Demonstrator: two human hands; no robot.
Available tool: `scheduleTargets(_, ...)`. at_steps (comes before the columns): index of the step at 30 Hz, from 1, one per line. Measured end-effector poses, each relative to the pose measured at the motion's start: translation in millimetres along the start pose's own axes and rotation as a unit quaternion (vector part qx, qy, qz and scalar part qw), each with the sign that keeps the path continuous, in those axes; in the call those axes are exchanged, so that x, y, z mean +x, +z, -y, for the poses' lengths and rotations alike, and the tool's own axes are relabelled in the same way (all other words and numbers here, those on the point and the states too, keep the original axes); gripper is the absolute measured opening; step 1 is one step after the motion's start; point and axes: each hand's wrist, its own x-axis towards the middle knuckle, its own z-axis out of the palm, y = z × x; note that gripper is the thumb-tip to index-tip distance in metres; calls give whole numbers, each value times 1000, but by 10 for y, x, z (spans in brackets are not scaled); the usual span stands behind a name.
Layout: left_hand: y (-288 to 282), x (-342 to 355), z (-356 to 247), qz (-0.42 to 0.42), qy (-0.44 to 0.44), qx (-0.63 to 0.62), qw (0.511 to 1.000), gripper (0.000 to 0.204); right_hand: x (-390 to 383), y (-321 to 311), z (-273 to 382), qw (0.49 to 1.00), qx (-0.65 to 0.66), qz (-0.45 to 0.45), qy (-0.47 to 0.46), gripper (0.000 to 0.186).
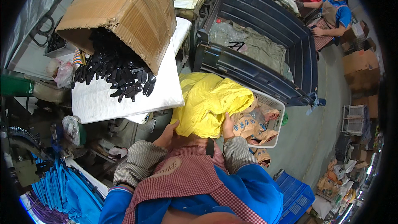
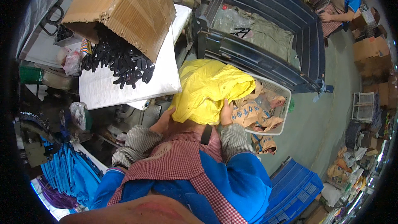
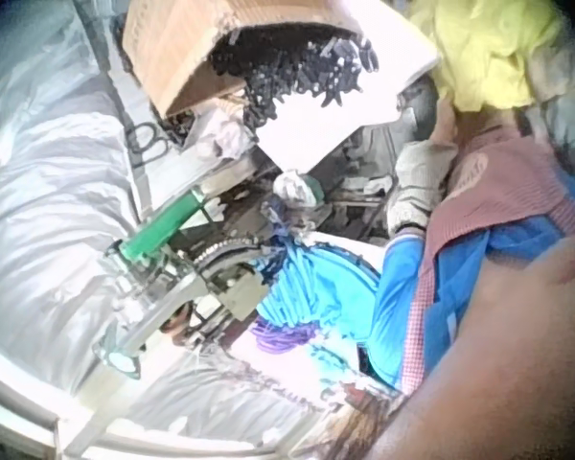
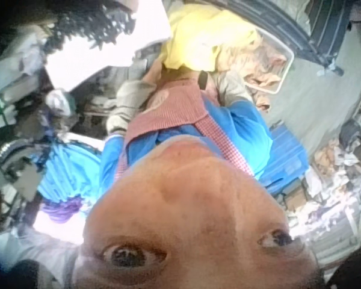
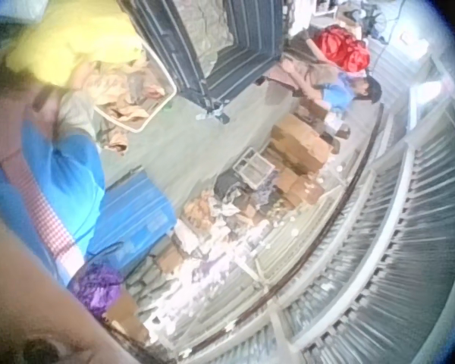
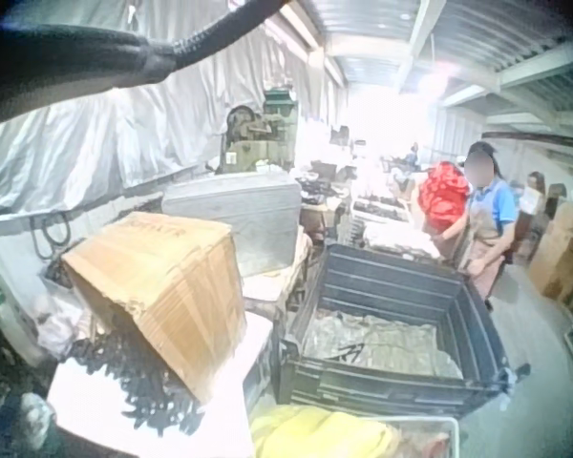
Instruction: The person sews black plastic clips onto blue fabric bags using a sewing machine. They repeatedly pick up a bag, align a clip, and sew it in place, then place the finished bag into a white basket. The person also handles a yellow bag and black clips from a cardboard box.
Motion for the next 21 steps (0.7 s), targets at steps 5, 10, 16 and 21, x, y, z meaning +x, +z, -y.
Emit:
scheduleTargets(5, -39, -91, -32, 19, 4, 40, 999, 34, 92, 14, -231, 1000, -12, 6, 5, 45)
scheduleTargets(10, 83, -182, -51, -11, 30, -25, 999, 27, 129, 78, -287, 998, -11, -3, 57, 58)
scheduleTargets(16, -61, 129, 282, -105, 276, 419, 859, 39, -501, 184, 851, 882, 275, 279, 261, 81)
scheduleTargets(21, 514, -199, -198, 41, 92, 687, 720, 44, -293, 472, 203, 913, 163, 262, 267, 88)
